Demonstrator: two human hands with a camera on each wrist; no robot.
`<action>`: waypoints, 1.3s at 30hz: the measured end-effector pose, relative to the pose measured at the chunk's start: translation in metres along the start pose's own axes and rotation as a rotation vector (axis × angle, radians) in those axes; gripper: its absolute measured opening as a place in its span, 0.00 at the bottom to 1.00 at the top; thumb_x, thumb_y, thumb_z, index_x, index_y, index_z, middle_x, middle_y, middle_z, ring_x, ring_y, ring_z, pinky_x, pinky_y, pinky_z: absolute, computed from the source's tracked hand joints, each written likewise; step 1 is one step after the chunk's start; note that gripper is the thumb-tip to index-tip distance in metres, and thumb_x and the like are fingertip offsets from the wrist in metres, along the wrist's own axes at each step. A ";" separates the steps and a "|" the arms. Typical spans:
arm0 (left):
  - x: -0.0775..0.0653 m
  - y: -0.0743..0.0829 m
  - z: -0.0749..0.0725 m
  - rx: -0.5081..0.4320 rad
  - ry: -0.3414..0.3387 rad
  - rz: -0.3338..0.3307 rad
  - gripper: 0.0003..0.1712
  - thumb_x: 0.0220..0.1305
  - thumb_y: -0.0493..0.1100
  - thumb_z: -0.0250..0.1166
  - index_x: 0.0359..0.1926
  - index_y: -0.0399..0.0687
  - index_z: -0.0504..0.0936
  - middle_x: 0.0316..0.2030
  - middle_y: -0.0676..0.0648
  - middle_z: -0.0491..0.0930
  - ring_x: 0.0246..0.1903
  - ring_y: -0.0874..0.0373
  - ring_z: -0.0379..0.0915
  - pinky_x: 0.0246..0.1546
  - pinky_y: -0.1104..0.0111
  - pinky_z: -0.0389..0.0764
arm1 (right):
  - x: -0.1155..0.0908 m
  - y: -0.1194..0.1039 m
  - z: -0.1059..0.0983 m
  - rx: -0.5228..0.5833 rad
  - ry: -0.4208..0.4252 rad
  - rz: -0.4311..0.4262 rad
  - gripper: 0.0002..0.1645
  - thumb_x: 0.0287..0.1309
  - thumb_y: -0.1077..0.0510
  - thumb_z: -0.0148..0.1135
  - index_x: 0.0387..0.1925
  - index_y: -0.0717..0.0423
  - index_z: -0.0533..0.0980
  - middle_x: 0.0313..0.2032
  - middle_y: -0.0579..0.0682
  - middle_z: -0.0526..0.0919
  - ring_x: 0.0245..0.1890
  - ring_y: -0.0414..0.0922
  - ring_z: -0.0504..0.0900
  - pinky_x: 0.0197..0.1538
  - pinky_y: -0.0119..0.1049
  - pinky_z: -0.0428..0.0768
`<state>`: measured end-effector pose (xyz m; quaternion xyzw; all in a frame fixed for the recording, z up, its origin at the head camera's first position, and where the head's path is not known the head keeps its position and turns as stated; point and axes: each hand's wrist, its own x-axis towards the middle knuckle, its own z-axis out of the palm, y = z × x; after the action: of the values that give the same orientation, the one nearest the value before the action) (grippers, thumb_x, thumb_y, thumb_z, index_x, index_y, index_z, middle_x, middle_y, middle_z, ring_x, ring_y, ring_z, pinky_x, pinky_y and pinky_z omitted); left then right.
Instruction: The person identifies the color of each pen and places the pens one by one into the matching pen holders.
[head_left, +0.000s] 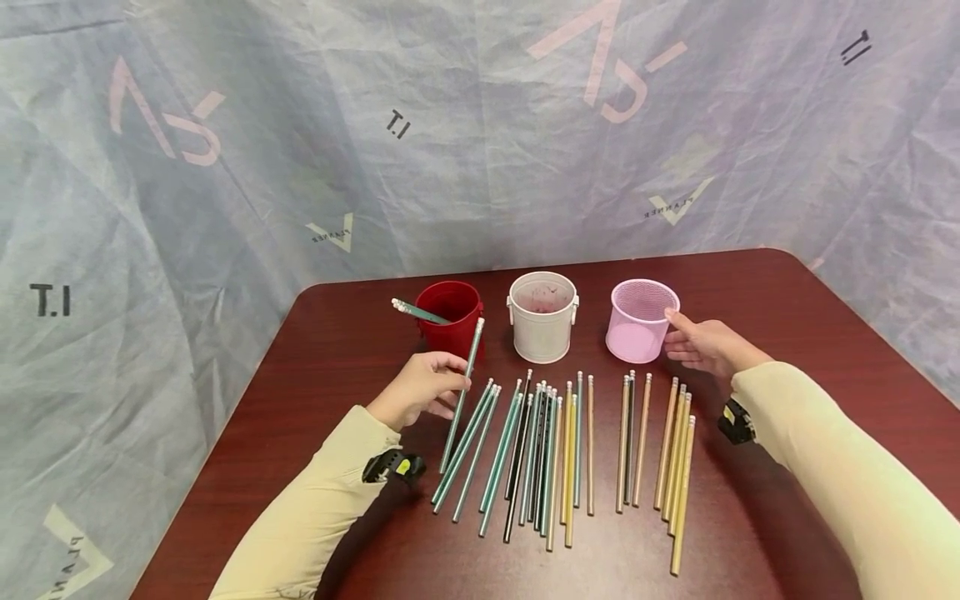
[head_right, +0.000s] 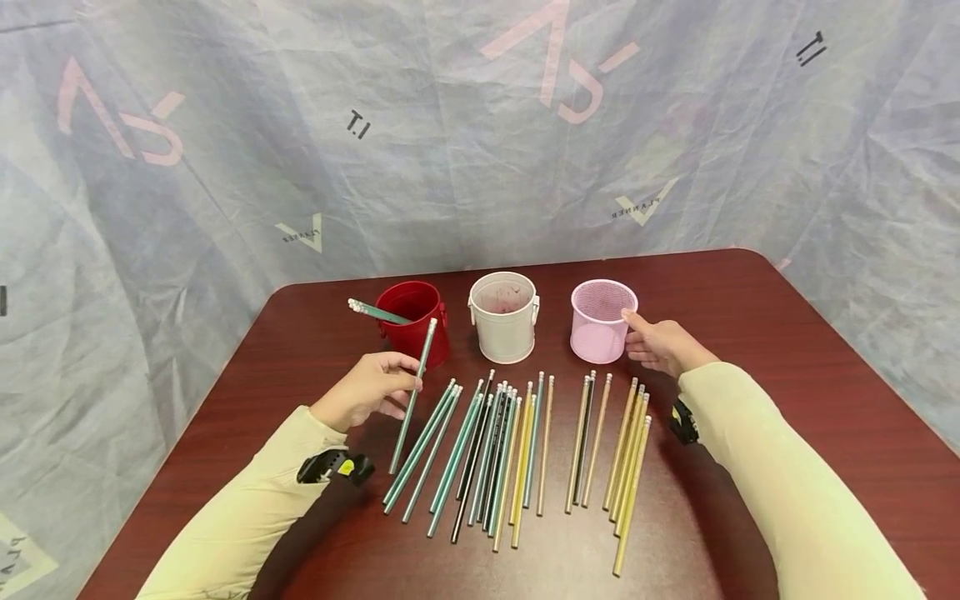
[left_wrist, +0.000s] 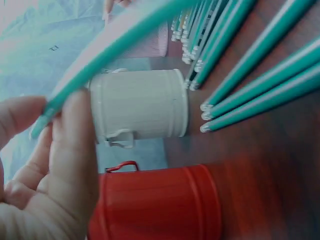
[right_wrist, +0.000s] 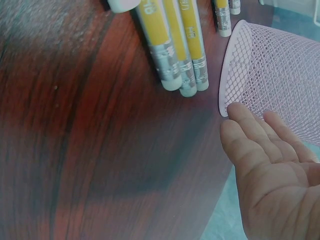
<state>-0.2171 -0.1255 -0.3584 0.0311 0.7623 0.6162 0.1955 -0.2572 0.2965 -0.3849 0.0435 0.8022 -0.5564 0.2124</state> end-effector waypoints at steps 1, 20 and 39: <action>-0.002 0.002 -0.001 -0.025 0.007 0.011 0.13 0.60 0.31 0.61 0.46 0.32 0.76 0.27 0.48 0.81 0.17 0.62 0.74 0.18 0.69 0.80 | 0.000 0.000 0.001 0.002 0.002 -0.001 0.54 0.68 0.32 0.28 0.65 0.84 0.48 0.64 0.76 0.54 0.65 0.63 0.61 0.66 0.54 0.60; -0.022 0.067 -0.028 -0.474 0.474 0.781 0.15 0.56 0.21 0.59 0.33 0.45 0.79 0.22 0.49 0.78 0.19 0.61 0.77 0.21 0.70 0.81 | 0.004 -0.012 0.003 0.030 -0.011 -0.001 0.53 0.69 0.33 0.25 0.65 0.84 0.46 0.64 0.76 0.52 0.66 0.66 0.54 0.67 0.54 0.57; 0.021 0.103 -0.045 -0.453 0.662 0.880 0.13 0.56 0.24 0.64 0.28 0.45 0.75 0.24 0.51 0.81 0.24 0.63 0.78 0.33 0.72 0.81 | 0.000 -0.004 -0.001 -0.009 0.008 0.019 0.53 0.69 0.33 0.26 0.65 0.83 0.48 0.63 0.76 0.54 0.66 0.66 0.56 0.66 0.54 0.60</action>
<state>-0.2712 -0.1372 -0.2582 0.1077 0.5477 0.7636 -0.3246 -0.2584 0.2957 -0.3814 0.0524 0.8051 -0.5505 0.2146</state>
